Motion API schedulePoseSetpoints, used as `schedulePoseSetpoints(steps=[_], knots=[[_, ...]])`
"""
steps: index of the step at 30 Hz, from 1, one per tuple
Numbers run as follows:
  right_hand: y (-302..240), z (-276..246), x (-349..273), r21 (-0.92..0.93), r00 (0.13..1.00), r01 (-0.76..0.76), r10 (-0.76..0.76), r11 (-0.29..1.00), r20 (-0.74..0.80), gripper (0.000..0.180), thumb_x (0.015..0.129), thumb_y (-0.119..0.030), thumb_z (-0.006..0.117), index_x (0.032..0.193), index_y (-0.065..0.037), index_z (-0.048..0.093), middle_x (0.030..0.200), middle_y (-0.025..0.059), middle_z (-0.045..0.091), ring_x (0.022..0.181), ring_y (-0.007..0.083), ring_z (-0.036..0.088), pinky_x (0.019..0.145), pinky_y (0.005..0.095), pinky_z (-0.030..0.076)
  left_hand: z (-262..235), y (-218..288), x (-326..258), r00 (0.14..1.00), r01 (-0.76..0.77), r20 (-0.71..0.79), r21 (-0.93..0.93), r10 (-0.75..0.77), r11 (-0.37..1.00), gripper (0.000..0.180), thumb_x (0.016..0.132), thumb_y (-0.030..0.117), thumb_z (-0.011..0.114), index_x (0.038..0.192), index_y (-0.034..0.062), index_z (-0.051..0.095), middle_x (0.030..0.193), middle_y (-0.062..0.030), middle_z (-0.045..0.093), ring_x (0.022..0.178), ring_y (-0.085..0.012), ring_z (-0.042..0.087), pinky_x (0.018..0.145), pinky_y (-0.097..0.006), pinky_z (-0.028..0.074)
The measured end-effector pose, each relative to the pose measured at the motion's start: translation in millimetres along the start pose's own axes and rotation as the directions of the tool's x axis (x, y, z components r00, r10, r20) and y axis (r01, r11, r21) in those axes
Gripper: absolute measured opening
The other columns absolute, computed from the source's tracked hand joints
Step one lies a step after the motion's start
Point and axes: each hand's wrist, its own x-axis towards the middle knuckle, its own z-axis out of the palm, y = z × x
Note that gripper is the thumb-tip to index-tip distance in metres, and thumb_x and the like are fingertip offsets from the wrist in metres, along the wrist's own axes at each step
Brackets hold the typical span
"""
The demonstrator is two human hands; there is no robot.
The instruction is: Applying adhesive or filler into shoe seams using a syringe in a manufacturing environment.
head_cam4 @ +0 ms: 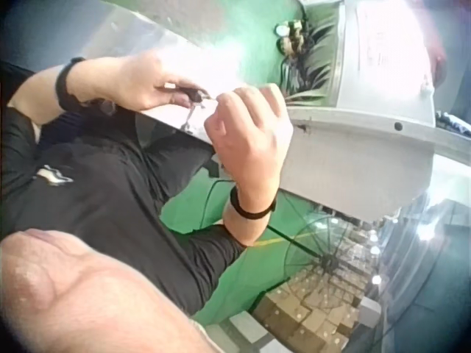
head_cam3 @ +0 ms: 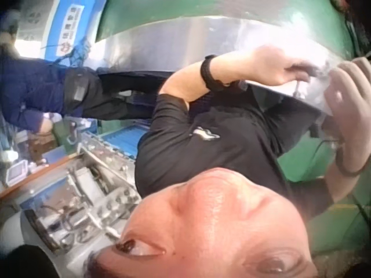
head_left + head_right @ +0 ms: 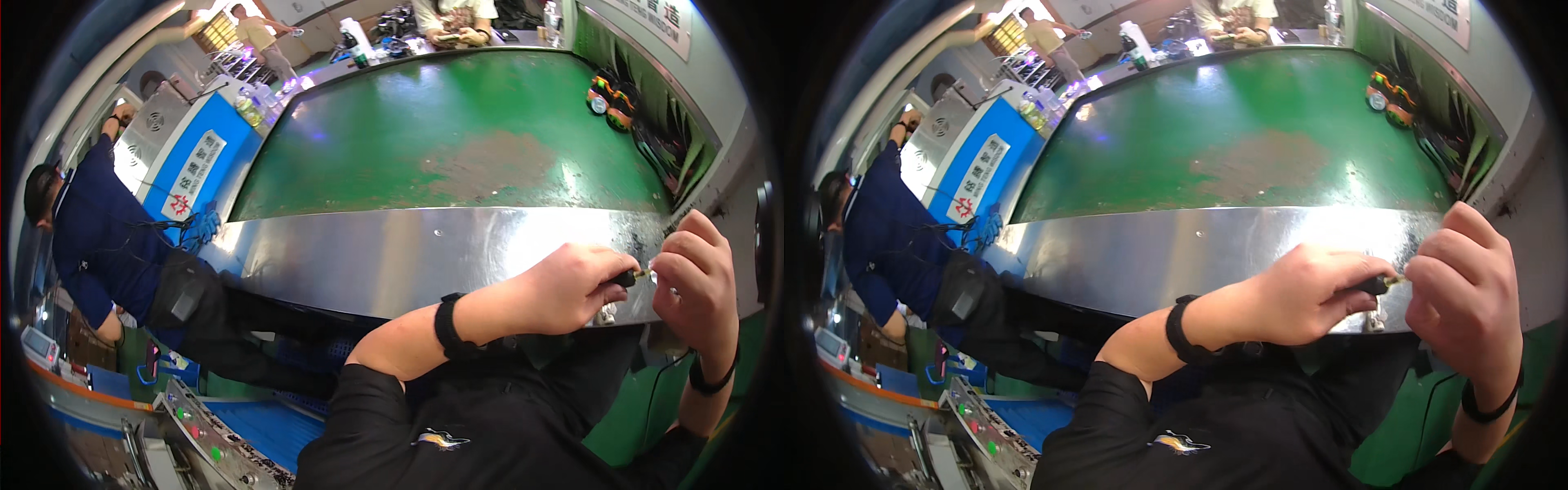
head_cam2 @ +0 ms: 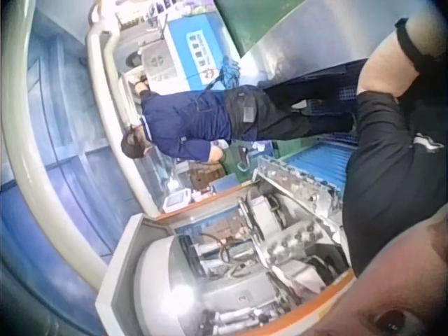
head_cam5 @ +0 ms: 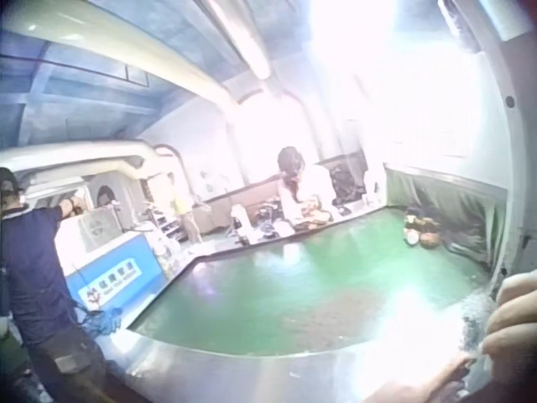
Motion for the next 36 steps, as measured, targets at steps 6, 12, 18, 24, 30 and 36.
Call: schedulePoseSetpoints(steps=[6, 12, 18, 24, 30, 36], knots=[[2, -9, 3, -0.092, 0.971, 0.152, -0.131, 0.984, 0.202, 0.03, 0.047, -0.003, 0.064, 0.075, -0.001, 0.054, 0.069, 0.0057, 0.046, 0.059, 0.0239, 0.046, 0.048, 0.0335, 0.039, -15, 14, -1, 0.991, 0.134, 0.019, 0.07, -0.135, 0.989, 0.031, 0.08, 0.005, 0.071, 0.11, -0.0002, 0.065, 0.091, -0.0182, 0.068, 0.078, -0.0293, 0.068, 0.07, -0.036, 0.053], [10, -3, 0, -0.138, 0.983, 0.152, -0.135, 0.979, 0.127, 0.024, 0.051, -0.007, 0.066, 0.071, -0.004, 0.053, 0.069, 0.0041, 0.047, 0.059, 0.0214, 0.046, 0.046, 0.0323, 0.038, -14, 7, 1, 0.984, 0.146, 0.092, 0.059, -0.151, 0.987, 0.029, 0.084, 0.003, 0.069, 0.112, -0.0025, 0.065, 0.09, -0.0163, 0.069, 0.079, -0.0225, 0.069, 0.074, -0.03, 0.054], [20, -8, 0, -0.068, 0.996, 0.082, -0.08, 0.994, 0.033, 0.019, 0.053, 0.002, 0.061, 0.07, -0.005, 0.054, 0.065, 0.0049, 0.05, 0.058, 0.0226, 0.048, 0.049, 0.0324, 0.04, -12, 7, -9, 0.97, 0.23, 0.076, 0.02, -0.231, 0.973, 0.026, 0.086, 0.003, 0.068, 0.111, -0.0028, 0.065, 0.087, -0.0138, 0.071, 0.079, -0.018, 0.07, 0.074, -0.03, 0.053], [31, -7, -6, 0.07, 0.998, -0.058, 0.061, 0.996, -0.034, 0.015, 0.061, 0.001, 0.061, 0.069, -0.005, 0.05, 0.065, 0.007, 0.05, 0.063, 0.0267, 0.053, 0.055, 0.0367, 0.045, -16, 7, -8, 0.971, 0.232, 0.068, -0.015, -0.23, 0.973, 0.028, 0.088, 0.005, 0.067, 0.114, -0.0045, 0.063, 0.085, -0.0111, 0.07, 0.078, -0.0166, 0.068, 0.072, -0.028, 0.053], [40, -3, -20, 0.086, 0.985, -0.164, 0.159, 0.983, 0.059, 0.015, 0.064, 0.001, 0.063, 0.072, -0.003, 0.051, 0.067, 0.0091, 0.054, 0.065, 0.028, 0.056, 0.058, 0.0372, 0.046, -21, 6, -5, 0.965, 0.26, 0.028, -0.209, -0.26, 0.943, 0.032, 0.092, 0.009, 0.065, 0.119, -0.0066, 0.059, 0.09, -0.0102, 0.068, 0.084, -0.0167, 0.066, 0.075, -0.028, 0.052], [28, 21, -29, 0.17, 0.957, -0.287, 0.288, 0.943, 0.017, 0.019, 0.073, 0.001, 0.067, 0.09, -0.004, 0.058, 0.079, 0.0098, 0.057, 0.067, 0.0259, 0.06, 0.059, 0.0348, 0.05, -28, 12, 7, 0.947, 0.296, -0.013, -0.346, -0.32, 0.89, 0.034, 0.094, 0.011, 0.063, 0.121, -0.0075, 0.057, 0.097, -0.0118, 0.068, 0.091, -0.0186, 0.065, 0.084, -0.031, 0.052]])
